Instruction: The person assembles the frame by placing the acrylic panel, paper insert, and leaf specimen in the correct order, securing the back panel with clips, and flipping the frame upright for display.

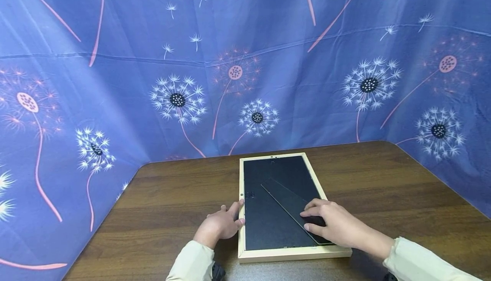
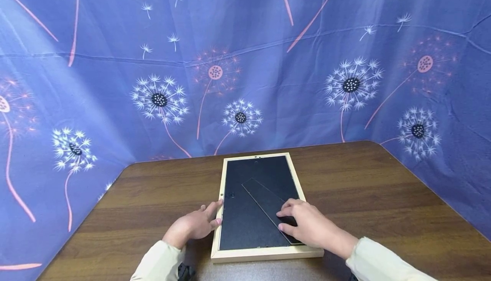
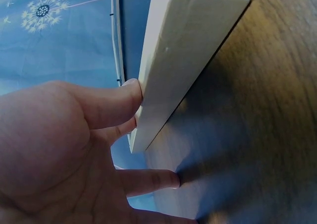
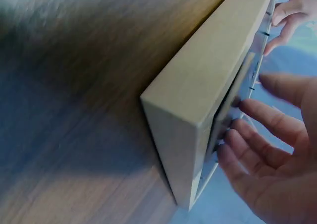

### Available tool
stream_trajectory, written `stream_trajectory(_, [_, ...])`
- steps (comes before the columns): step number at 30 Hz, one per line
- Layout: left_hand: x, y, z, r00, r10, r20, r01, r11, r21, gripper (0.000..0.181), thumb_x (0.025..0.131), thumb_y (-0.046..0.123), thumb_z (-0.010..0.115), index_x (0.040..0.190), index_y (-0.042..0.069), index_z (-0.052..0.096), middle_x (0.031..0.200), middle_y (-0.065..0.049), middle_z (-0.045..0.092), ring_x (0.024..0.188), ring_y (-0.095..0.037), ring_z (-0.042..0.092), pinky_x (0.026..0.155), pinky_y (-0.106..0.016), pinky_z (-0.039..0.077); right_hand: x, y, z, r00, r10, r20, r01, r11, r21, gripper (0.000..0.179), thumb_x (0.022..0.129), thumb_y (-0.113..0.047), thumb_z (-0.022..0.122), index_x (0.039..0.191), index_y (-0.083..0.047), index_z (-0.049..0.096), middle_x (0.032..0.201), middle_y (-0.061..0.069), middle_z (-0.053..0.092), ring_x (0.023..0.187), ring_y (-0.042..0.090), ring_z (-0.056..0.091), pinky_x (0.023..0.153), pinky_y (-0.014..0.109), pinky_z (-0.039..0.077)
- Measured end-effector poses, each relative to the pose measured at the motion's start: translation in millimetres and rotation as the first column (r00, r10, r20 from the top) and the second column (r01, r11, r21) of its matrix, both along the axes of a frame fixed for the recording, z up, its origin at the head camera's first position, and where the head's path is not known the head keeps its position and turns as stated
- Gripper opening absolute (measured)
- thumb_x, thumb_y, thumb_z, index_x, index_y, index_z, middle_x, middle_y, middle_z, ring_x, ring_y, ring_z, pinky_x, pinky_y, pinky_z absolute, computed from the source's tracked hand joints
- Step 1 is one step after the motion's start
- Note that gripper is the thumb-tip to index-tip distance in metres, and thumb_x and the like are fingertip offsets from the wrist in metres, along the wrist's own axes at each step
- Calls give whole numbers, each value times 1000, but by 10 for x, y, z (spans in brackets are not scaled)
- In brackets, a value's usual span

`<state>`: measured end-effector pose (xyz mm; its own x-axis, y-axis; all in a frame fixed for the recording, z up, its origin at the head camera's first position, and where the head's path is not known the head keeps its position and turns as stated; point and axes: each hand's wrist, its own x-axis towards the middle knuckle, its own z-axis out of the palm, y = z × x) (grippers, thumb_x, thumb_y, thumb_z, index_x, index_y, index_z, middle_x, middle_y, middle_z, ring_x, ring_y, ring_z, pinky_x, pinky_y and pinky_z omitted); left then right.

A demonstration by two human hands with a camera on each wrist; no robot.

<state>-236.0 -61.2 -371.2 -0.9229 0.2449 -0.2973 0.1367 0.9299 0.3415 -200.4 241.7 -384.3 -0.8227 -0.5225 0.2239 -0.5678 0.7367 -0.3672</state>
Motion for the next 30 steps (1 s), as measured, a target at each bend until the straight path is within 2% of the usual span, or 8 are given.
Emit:
stream_trajectory(4, [0,-12,3,1000,-1,-4,1,1000,7,53,104,29,55,153,16,40,149,-38,39,132,-58,45,112,-70,27,52,-45,0,998,-29,52,29,999,-16,45,89,-43,78,115,-7,76,115,2,63,103,31,65,82,49,55])
stream_trajectory(8, [3,-16,5,1000,-5,-6,5,1000,15,53,104,29,56,154,16,40,149,-39,39,132,-58,45,112,-70,27,80,-97,-18,998,-53,14,54,998,-13,56,81,-53,82,113,-7,75,112,3,62,101,29,64,81,48,56])
stream_trajectory(12, [4,-8,8,1000,-6,0,6,1000,10,54,105,29,55,154,15,40,150,-38,38,132,-57,45,112,-70,26,95,-131,-47,996,-75,-39,75,997,-5,64,75,-61,82,111,-9,74,109,-2,60,98,24,63,81,45,56])
stream_trajectory(20, [8,-6,11,1000,-8,-4,8,1000,6,53,105,28,55,154,15,40,149,-38,39,132,-57,46,112,-71,26,91,-175,-102,990,-87,-112,87,996,-9,65,70,-64,84,105,-12,69,105,-6,57,96,22,62,77,47,53])
stream_trajectory(27, [11,1,19,1000,-5,-2,5,1000,15,53,105,28,56,154,15,41,149,-39,39,131,-58,47,112,-71,26,77,-204,-84,991,-108,-83,108,994,-5,61,67,-64,84,100,-17,64,98,-7,53,91,20,59,71,43,49])
stream_trajectory(30, [11,2,18,1000,-7,-2,7,1000,11,53,105,28,55,154,15,41,149,-38,39,131,-57,46,112,-71,26,60,-216,-59,993,-108,-43,108,994,3,60,65,-61,86,99,-17,62,97,-6,52,89,20,58,69,41,47])
